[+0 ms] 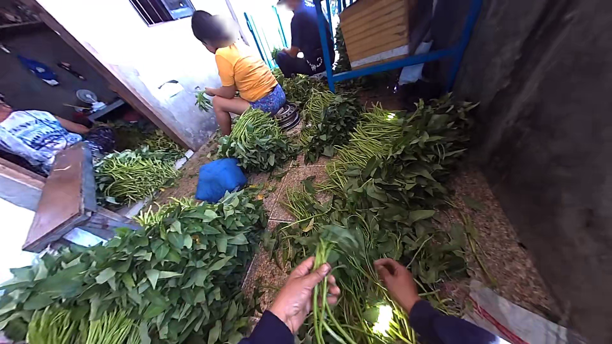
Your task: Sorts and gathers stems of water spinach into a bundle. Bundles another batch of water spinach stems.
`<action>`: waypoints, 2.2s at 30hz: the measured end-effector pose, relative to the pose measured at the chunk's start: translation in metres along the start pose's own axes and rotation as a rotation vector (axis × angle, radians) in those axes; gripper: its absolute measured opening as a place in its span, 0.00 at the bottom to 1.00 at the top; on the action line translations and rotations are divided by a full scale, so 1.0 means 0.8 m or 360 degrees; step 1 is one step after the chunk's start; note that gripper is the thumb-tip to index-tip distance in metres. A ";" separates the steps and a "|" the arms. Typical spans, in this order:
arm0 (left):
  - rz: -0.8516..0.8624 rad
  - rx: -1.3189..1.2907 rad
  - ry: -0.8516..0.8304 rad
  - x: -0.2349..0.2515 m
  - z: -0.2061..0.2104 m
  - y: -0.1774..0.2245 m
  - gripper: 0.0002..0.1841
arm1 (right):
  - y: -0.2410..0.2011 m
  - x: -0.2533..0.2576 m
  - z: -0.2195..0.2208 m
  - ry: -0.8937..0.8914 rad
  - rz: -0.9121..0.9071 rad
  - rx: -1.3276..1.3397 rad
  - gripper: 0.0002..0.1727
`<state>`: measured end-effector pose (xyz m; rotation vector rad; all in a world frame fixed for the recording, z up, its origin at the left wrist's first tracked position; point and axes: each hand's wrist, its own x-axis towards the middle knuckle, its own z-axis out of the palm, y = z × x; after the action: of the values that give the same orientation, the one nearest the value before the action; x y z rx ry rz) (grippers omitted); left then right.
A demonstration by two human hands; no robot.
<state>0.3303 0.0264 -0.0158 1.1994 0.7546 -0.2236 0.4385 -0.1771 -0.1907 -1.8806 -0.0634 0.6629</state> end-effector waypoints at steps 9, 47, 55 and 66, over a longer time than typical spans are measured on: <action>0.0001 0.0140 0.0436 0.024 -0.019 0.005 0.12 | 0.023 0.036 0.064 -0.0492 -0.0039 -0.1068 0.39; -0.0257 0.0086 0.0150 0.022 -0.007 -0.019 0.15 | 0.015 0.027 0.026 -0.0026 0.0026 0.0077 0.18; -0.0144 0.0096 0.0286 0.023 -0.021 -0.006 0.19 | 0.040 0.031 0.039 0.0108 0.0044 -0.0471 0.17; -0.0052 0.0456 0.0310 0.041 -0.001 -0.028 0.19 | -0.051 -0.092 0.072 0.0012 0.0185 0.0473 0.31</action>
<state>0.3424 0.0265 -0.0538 1.4963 0.9350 -0.2503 0.3603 -0.1371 -0.1392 -1.6086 0.1433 0.7036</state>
